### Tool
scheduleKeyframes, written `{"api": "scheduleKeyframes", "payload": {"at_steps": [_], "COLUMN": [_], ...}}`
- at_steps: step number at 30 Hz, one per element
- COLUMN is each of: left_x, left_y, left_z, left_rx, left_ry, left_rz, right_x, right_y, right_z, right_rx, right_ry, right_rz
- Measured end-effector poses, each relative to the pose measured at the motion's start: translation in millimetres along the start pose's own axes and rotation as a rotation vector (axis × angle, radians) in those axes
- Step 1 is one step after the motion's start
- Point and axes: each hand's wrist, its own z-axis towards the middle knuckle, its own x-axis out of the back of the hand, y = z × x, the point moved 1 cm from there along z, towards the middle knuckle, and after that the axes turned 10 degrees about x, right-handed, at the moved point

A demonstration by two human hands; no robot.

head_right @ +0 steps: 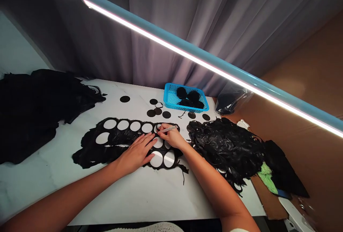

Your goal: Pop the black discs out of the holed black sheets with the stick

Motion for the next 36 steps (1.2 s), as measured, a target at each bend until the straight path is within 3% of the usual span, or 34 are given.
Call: {"api": "scheduleKeyframes", "payload": {"at_steps": [5, 10, 12, 15, 17, 19, 21, 24, 27, 29, 32, 36], "left_x": [-2.4, -5.9, -6.7, -5.5, -3.4, -0.8, 1.6, 3.9, 5.3, 6.2, 6.6, 5.4], "left_y": [-0.3, -2.2, -3.5, -5.3, -6.2, -7.1, -7.9, -8.5, -7.6, -6.8, -6.9, -8.7], "left_z": [-0.3, -0.4, -1.4, -3.1, -3.7, -3.7, -4.1, -7.5, -15.3, -21.3, -28.2, -31.2], "left_rx": [0.006, 0.01, 0.005, -0.007, -0.01, -0.009, -0.018, -0.047, -0.064, -0.073, -0.084, -0.089], "left_ry": [0.013, 0.013, 0.017, 0.023, 0.027, 0.045, 0.078, 0.102, 0.06, 0.032, 0.009, -0.02], "left_rz": [-0.028, -0.066, -0.072, -0.076, -0.09, -0.117, -0.137, -0.137, -0.1, -0.067, -0.04, -0.018], "right_x": [-3.8, -10.0, 6.5, 52.8, 79.7, 89.7, 80.4, 45.9, 13.5, -0.1, -11.0, -18.0], "right_y": [-1.2, -5.2, -0.7, 13.1, 21.7, 25.5, 22.3, 6.0, -14.1, -24.1, -30.3, -29.2], "right_z": [-1.2, -2.2, 3.4, 13.1, 15.5, 12.7, 5.9, -7.4, -19.3, -25.8, -33.6, -40.8], "right_rx": [0.088, 0.214, 0.146, -0.027, -0.087, -0.128, -0.153, -0.181, -0.23, -0.24, -0.169, -0.093], "right_ry": [-0.006, -0.091, 0.058, 0.411, 0.525, 0.549, 0.502, 0.382, 0.233, 0.131, 0.025, -0.017], "right_rz": [-0.142, -0.397, -0.417, -0.418, -0.401, -0.337, -0.253, -0.009, 0.359, 0.464, 0.317, 0.049]}}
